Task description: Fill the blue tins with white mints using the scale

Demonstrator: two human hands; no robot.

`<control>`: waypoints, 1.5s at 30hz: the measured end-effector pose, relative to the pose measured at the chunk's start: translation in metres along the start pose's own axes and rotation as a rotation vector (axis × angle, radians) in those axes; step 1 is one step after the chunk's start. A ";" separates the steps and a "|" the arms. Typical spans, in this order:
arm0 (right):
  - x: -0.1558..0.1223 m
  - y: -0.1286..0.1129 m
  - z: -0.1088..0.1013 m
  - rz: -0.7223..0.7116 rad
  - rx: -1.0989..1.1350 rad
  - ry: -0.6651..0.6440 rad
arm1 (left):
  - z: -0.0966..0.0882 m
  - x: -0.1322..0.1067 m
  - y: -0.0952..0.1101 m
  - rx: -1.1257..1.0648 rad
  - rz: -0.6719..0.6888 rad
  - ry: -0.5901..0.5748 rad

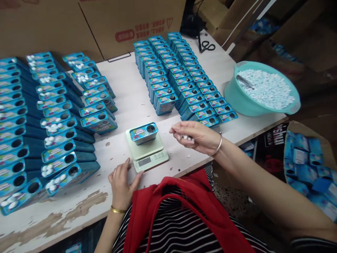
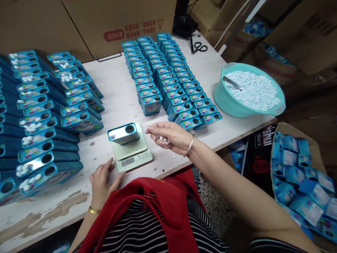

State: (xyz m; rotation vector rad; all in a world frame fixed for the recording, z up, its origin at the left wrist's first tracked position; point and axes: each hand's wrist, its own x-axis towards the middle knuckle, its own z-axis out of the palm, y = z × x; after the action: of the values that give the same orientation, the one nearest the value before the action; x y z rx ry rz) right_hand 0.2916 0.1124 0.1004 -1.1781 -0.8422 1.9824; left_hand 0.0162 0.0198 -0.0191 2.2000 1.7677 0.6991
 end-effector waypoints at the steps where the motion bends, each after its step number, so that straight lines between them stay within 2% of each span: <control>1: -0.007 0.012 -0.009 0.019 0.009 0.053 | -0.002 0.000 0.001 -0.026 0.008 0.034; 4: -0.026 0.054 -0.034 0.044 -0.062 0.289 | -0.008 -0.001 0.006 -0.101 0.072 0.111; 6: -0.036 0.082 -0.047 0.046 -0.169 0.425 | -0.013 -0.002 0.012 -0.146 0.129 0.113; 10: -0.044 0.118 -0.060 -0.056 -0.526 0.525 | -0.021 -0.002 0.023 -0.165 0.164 0.071; 12: -0.044 0.123 -0.060 -0.106 -0.743 0.536 | -0.025 0.002 0.027 -0.134 0.167 0.074; 14: -0.042 0.124 -0.057 -0.090 -0.890 0.512 | -0.031 0.013 0.028 -0.081 0.167 0.127; 17: -0.038 0.121 -0.051 -0.025 -1.019 0.446 | -0.040 0.042 0.028 0.053 0.164 0.210; 19: -0.035 0.120 -0.048 0.010 -1.081 0.426 | -0.045 0.069 0.028 0.152 0.194 0.185; 21: -0.032 0.120 -0.046 0.025 -1.092 0.440 | -0.048 0.098 0.029 0.220 0.275 0.087; 24: -0.027 0.121 -0.049 -0.019 -0.998 0.501 | -0.045 0.140 0.041 0.269 0.376 -0.048; 28: -0.025 0.120 -0.052 -0.096 -0.695 0.540 | -0.024 0.188 0.073 0.233 0.405 -0.024; 32: -0.030 0.113 -0.045 0.026 -0.038 0.294 | 0.015 0.221 0.102 0.201 0.424 -0.063; 34: -0.035 0.109 -0.039 0.038 0.241 0.194 | 0.032 0.227 0.107 0.267 0.417 -0.073; 36: -0.037 0.108 -0.035 0.015 0.418 0.169 | 0.037 0.224 0.105 0.295 0.419 -0.058; 38: -0.036 0.109 -0.034 0.026 0.549 0.161 | 0.026 0.214 0.095 0.273 0.413 -0.005; 40: -0.032 0.112 -0.034 0.054 0.651 0.154 | -0.001 0.201 0.078 0.258 0.369 0.070; 42: -0.028 0.114 -0.033 0.071 0.714 0.144 | -0.035 0.189 0.053 0.316 0.277 0.130; 44: -0.024 0.113 -0.029 0.082 0.739 0.125 | -0.065 0.179 0.023 0.466 0.158 0.141; 45: -0.022 0.112 -0.027 0.088 0.745 0.114 | -0.075 0.176 0.009 0.545 0.110 0.103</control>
State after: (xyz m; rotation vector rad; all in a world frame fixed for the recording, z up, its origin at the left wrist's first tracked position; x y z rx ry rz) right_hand 0.2989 0.0367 0.0115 -0.8693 0.0356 1.9990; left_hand 0.0139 0.1789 0.0879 2.6623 2.0961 0.3838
